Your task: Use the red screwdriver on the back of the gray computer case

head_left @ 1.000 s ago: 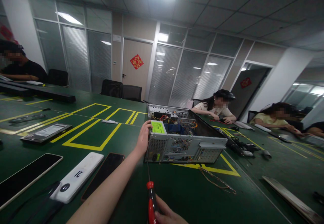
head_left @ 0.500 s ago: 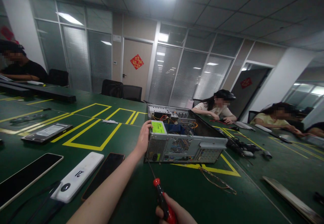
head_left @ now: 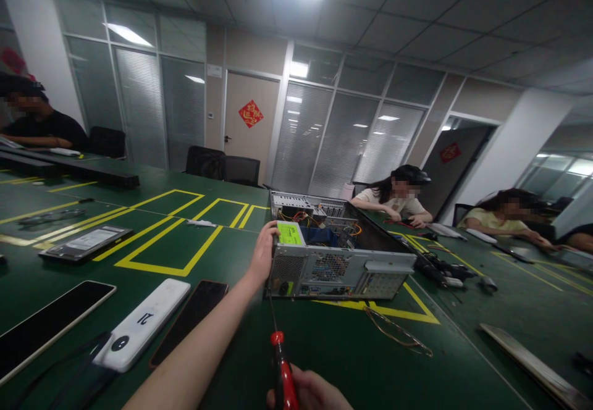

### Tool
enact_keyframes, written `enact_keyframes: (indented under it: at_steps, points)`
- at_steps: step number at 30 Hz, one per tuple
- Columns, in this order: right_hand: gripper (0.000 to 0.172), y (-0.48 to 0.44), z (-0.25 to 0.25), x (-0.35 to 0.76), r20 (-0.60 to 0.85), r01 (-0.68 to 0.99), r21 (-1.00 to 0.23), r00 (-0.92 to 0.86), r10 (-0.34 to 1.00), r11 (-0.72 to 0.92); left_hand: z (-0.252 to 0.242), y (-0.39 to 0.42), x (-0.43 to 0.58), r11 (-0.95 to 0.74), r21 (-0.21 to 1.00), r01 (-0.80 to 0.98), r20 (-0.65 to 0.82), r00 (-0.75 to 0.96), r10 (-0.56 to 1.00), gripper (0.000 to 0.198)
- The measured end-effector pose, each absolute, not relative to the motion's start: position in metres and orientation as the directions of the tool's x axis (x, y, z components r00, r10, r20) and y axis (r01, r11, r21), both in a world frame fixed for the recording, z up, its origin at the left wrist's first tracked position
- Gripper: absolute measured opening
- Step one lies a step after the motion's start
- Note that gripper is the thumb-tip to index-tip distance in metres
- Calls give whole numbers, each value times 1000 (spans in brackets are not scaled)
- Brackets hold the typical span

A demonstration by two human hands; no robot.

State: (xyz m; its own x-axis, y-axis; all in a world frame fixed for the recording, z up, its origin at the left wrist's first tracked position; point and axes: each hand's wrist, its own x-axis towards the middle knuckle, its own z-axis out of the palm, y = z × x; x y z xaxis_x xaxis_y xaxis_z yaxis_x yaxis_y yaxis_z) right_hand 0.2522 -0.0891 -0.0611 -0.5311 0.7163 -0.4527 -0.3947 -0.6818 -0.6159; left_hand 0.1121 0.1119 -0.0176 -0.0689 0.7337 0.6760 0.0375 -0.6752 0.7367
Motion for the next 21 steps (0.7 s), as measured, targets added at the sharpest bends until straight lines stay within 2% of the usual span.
enact_keyframes:
  at_steps: [5,7,10,13,21]
  points:
    - [70,-91,-52,256,-383,-293,-740,-557,737,-606,-19,113,113,-687,725,46,688,-77,721,42]
    - [68,-92,-51,257,-389,-204,-799,-543,744,-566,-19,114,113,-688,724,47,690,-83,720,42]
    - [66,-89,-56,254,-453,-99,-823,-478,752,-559,-20,114,114,-686,726,52,687,-82,722,42]
    - [68,-85,-64,246,-470,-93,-827,-428,772,-555,-20,114,113,-682,729,53,684,-76,725,42]
    - [74,-86,-52,229,-475,-138,-802,-444,760,-581,-21,115,114,-683,729,42,684,-75,726,42]
